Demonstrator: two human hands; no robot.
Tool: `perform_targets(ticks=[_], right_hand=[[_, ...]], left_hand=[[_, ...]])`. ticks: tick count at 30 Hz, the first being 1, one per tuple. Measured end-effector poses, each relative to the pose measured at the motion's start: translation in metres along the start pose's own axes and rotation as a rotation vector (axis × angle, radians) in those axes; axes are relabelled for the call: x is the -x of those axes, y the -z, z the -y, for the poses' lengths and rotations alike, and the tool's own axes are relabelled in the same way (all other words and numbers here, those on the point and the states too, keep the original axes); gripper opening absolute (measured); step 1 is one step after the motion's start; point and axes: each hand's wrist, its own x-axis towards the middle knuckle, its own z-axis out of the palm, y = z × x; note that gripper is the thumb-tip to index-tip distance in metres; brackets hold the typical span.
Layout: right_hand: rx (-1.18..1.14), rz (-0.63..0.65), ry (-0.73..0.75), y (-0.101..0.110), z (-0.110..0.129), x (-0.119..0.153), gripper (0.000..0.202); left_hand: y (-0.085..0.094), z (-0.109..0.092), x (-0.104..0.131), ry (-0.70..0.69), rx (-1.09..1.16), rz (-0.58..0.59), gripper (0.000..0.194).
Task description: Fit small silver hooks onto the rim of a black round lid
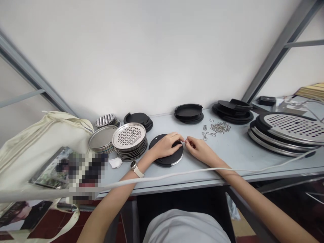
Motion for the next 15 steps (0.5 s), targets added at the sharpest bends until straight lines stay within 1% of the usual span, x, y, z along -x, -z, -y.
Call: perform_targets(ticks=[2, 4, 7, 12, 15], right_hand=[[0.009, -0.022, 0.003, 0.0, -0.001, 0.0, 0.023], [0.02, -0.03, 0.011, -0.001, -0.002, 0.0, 0.024], [0.017, -0.053, 0.017, -0.001, -0.004, 0.0, 0.026], [-0.017, -0.205, 0.081, 0.004, -0.001, -0.001, 0.025], [-0.073, -0.244, 0.107, 0.008, 0.003, -0.001, 0.025]], left_hand=[[0.003, 0.0, 0.001, 0.011, -0.102, -0.016, 0.014], [0.008, 0.0, 0.002, 0.012, -0.166, 0.002, 0.017], [0.013, 0.002, 0.004, 0.013, -0.256, 0.012, 0.015], [0.011, 0.005, 0.005, 0.026, -0.335, 0.069, 0.015], [0.009, 0.005, 0.005, 0.023, -0.353, 0.072, 0.015]])
